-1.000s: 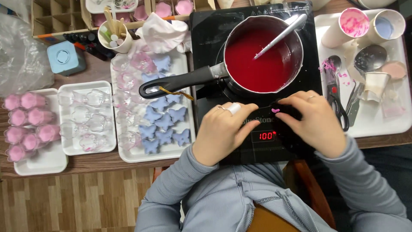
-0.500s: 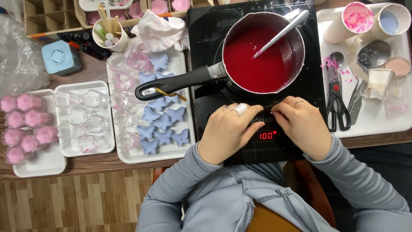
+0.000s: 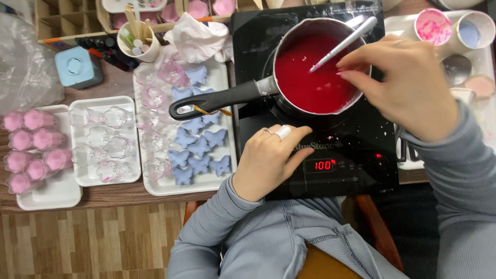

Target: The recorder is melting red wax in a pot on an induction stove and preparing candle molds.

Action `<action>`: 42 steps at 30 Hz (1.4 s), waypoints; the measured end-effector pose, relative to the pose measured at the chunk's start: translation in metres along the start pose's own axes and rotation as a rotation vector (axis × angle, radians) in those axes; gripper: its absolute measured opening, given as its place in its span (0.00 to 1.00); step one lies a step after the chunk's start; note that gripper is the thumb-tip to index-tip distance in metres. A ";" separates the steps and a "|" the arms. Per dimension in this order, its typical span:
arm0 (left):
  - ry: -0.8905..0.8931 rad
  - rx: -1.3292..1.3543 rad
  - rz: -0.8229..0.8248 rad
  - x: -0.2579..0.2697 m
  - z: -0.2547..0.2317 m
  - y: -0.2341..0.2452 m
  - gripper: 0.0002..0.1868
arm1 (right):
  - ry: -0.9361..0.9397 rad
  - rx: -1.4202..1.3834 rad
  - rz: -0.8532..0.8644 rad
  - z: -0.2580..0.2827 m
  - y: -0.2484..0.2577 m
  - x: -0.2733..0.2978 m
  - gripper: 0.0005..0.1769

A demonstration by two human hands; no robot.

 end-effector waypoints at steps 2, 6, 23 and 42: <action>0.020 0.022 -0.014 0.002 0.004 0.002 0.18 | -0.025 -0.032 0.088 -0.018 -0.024 -0.006 0.08; 0.070 0.025 0.023 0.003 0.011 0.003 0.18 | 0.092 0.031 0.064 -0.026 -0.034 -0.002 0.04; 0.019 -0.005 -0.008 0.002 0.009 0.004 0.20 | -0.026 0.024 0.026 0.003 0.001 0.034 0.05; 0.072 0.010 0.032 0.005 0.014 -0.004 0.19 | -0.038 -0.085 0.269 -0.020 -0.118 0.087 0.11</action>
Point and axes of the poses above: each hand's wrist, its own x-axis away from the middle knuckle, its own y-axis out of the back of the hand, z = x × y, the point moved 7 cm from there along -x, towards the middle knuckle, and after that the axes turned 13 degrees about z, right-handed, at the moved point
